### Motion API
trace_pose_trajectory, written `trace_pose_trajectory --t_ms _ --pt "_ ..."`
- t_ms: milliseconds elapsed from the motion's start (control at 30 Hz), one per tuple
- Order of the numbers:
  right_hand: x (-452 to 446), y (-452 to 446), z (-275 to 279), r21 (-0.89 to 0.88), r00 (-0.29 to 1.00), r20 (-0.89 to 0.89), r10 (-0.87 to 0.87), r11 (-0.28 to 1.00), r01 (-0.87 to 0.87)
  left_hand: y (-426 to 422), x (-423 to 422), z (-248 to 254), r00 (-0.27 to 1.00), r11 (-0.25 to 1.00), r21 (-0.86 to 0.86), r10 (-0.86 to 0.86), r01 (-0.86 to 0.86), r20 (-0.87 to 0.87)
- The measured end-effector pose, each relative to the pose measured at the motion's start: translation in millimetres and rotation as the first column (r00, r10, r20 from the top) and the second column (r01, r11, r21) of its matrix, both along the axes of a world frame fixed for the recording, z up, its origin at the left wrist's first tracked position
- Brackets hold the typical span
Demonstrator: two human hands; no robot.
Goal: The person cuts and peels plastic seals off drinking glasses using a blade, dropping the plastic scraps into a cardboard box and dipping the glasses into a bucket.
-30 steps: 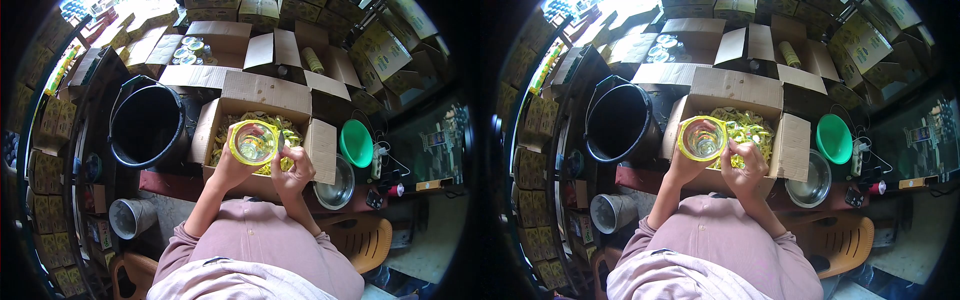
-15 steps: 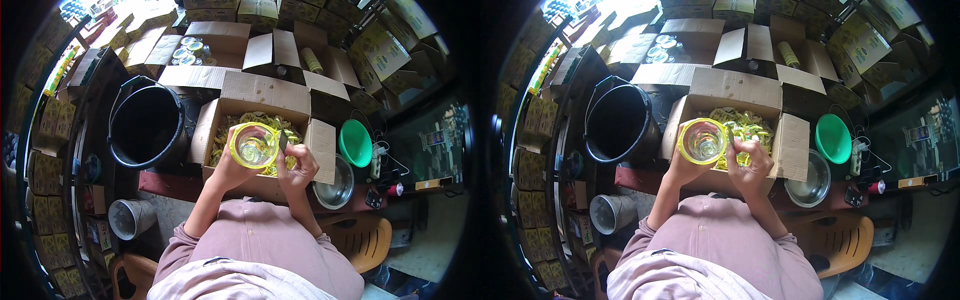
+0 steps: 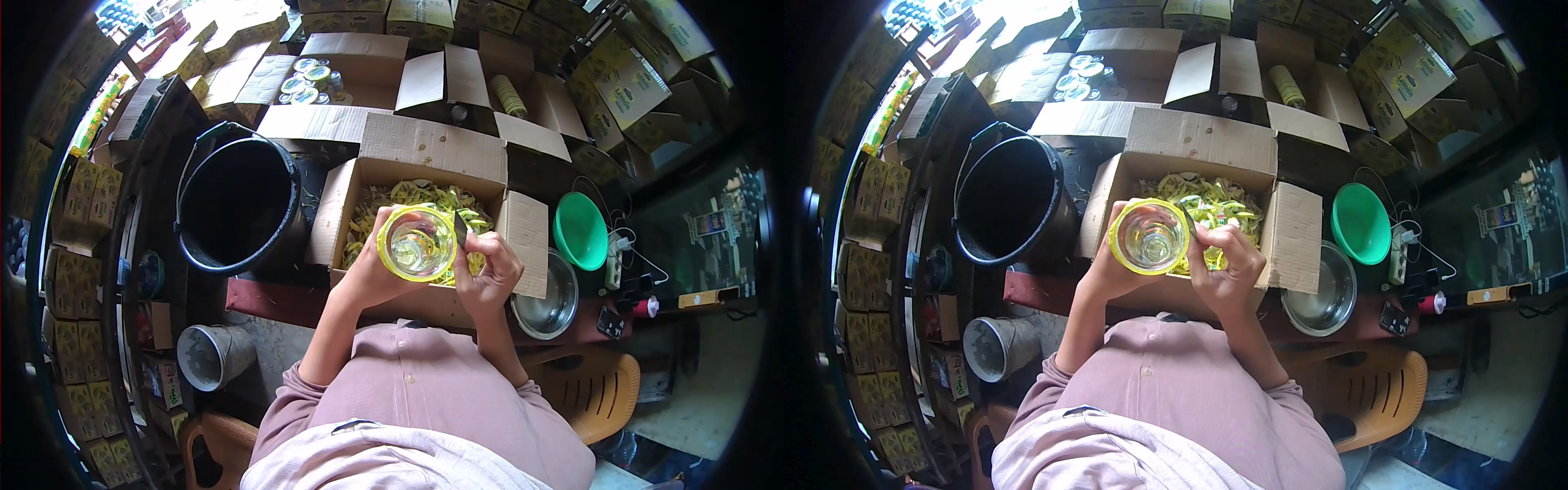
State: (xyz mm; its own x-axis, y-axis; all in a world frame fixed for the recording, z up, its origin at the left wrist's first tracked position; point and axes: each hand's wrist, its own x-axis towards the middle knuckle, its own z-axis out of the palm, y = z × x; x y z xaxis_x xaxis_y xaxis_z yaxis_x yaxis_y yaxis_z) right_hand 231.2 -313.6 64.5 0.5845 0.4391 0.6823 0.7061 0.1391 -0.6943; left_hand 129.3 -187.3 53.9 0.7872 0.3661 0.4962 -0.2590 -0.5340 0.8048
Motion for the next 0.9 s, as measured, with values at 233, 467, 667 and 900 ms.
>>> trace_pose_trajectory --t_ms 233,467,667,900 --pt "4 0 4 -0.026 0.998 0.064 0.021 0.999 -0.019 -2 -3 2 0.995 0.993 -0.064 -0.099 0.098 -0.020" --pt "1 -5 1 0.005 0.999 -0.029 0.024 1.000 -0.024 -1 1 -8 0.995 0.988 -0.127 -0.079 0.085 0.055" --pt "-2 -6 -1 0.003 0.999 0.042 0.004 1.000 -0.004 -2 -2 -5 0.994 0.986 -0.131 -0.104 0.107 0.028" --pt "3 -3 5 0.005 0.998 0.013 0.067 0.998 -0.067 -1 -3 -6 0.971 0.945 -0.225 -0.221 0.236 0.089"
